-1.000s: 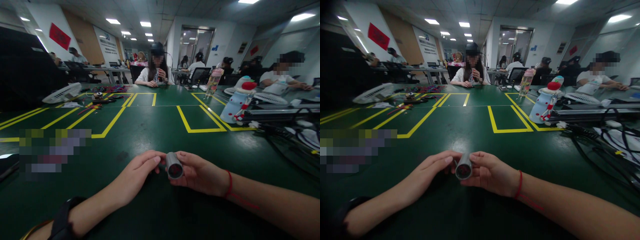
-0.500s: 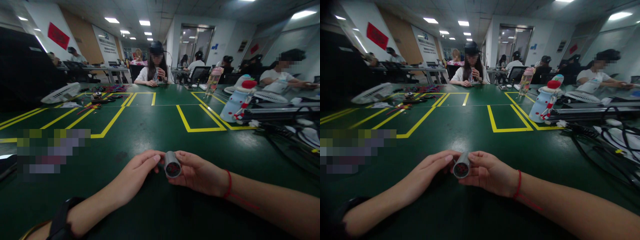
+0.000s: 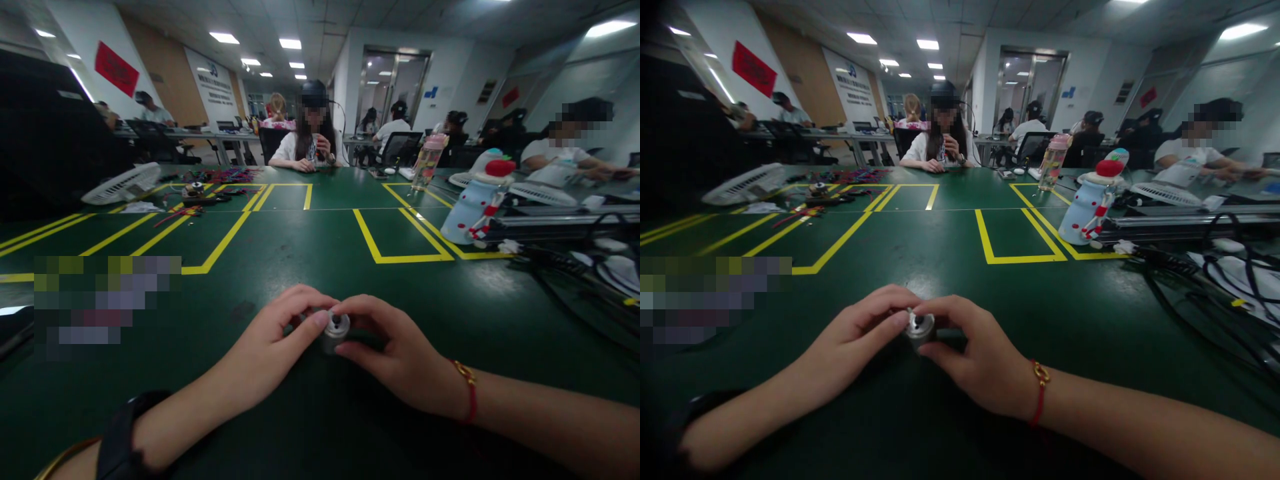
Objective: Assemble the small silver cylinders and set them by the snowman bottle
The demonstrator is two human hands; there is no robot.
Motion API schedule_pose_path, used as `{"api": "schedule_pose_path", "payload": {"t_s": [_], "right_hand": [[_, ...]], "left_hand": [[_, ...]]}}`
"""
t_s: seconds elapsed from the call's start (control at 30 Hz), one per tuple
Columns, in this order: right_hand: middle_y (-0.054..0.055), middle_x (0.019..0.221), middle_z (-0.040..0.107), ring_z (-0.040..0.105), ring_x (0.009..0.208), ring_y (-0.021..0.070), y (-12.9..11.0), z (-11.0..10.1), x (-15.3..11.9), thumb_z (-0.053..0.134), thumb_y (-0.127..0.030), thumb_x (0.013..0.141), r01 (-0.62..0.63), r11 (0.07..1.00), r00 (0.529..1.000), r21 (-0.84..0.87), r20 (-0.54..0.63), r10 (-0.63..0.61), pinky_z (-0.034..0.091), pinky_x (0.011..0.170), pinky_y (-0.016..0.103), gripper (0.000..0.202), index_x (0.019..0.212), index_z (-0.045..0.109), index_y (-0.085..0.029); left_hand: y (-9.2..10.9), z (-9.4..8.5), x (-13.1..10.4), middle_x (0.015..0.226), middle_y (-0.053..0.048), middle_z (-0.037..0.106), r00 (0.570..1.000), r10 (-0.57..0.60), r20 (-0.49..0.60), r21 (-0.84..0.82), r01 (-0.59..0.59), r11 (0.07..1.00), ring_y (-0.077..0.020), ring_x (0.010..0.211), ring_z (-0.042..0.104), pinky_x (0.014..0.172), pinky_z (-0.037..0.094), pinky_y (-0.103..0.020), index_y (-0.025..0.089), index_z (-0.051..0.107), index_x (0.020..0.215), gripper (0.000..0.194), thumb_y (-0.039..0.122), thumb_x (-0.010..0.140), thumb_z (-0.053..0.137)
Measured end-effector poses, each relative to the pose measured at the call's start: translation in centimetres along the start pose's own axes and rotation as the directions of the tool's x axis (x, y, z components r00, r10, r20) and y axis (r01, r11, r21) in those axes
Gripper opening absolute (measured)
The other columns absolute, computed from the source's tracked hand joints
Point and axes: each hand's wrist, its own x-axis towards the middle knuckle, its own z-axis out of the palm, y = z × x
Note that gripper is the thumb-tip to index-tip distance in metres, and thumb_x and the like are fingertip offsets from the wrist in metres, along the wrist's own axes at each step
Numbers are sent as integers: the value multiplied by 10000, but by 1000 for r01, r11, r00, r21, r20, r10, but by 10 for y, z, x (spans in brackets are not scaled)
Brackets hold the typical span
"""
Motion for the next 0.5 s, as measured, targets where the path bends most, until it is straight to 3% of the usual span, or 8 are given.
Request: {"api": "schedule_pose_path", "payload": {"t_s": [0.07, 0.2, 0.3, 0.43, 0.5], "right_hand": [[15, 1174, 582, 592, 1053, 104, 5, 1, -1, 646, -160, 793, 9, 994, 1000, -106, -10, -10, 489, 962, 300, 505, 1250, 464, -276], [25, 1148, 599, 606, 1021, 108, 13, 3, 0, 656, -176, 782, -34, 988, 999, -153, -32, 29, 504, 937, 308, 583, 1294, 393, -269], [24, 1142, 609, 602, 1023, 109, 13, 3, 1, 661, -203, 778, -28, 978, 1000, -208, -14, 26, 499, 931, 300, 586, 1298, 397, -263], [24, 1188, 594, 573, 1059, 125, 6, -1, 0, 654, -231, 769, -17, 916, 1000, -400, -22, 9, 466, 952, 312, 551, 1284, 462, -263], [25, 1166, 593, 569, 1030, 128, 4, -4, 0, 637, -219, 763, -10, 880, 999, -475, -34, -7, 465, 926, 306, 485, 1230, 512, -251]], "left_hand": [[-1, 1, -1, 1037, -3, 625, 999, 37, -5, 63, -37, 997, -167, 959, 575, 841, 439, -294, 271, 649, 1078, 193, 297, 931, 526], [0, 5, -3, 1006, -3, 638, 998, 45, -36, 125, -40, 991, -162, 931, 586, 804, 446, -278, 267, 688, 997, 143, 284, 893, 592], [4, 3, -2, 946, -4, 623, 995, 7, -97, 111, 4, 994, -166, 897, 588, 796, 446, -291, 254, 715, 878, 117, 296, 879, 606], [6, -7, 1, 898, 8, 596, 974, -65, -216, 77, 83, 994, -167, 812, 579, 709, 439, -299, 279, 726, 868, 128, 366, 847, 636], [2, -11, 1, 888, 10, 587, 973, -95, -208, 108, 120, 987, -171, 821, 577, 733, 431, -308, 291, 744, 857, 109, 366, 810, 679]]}}
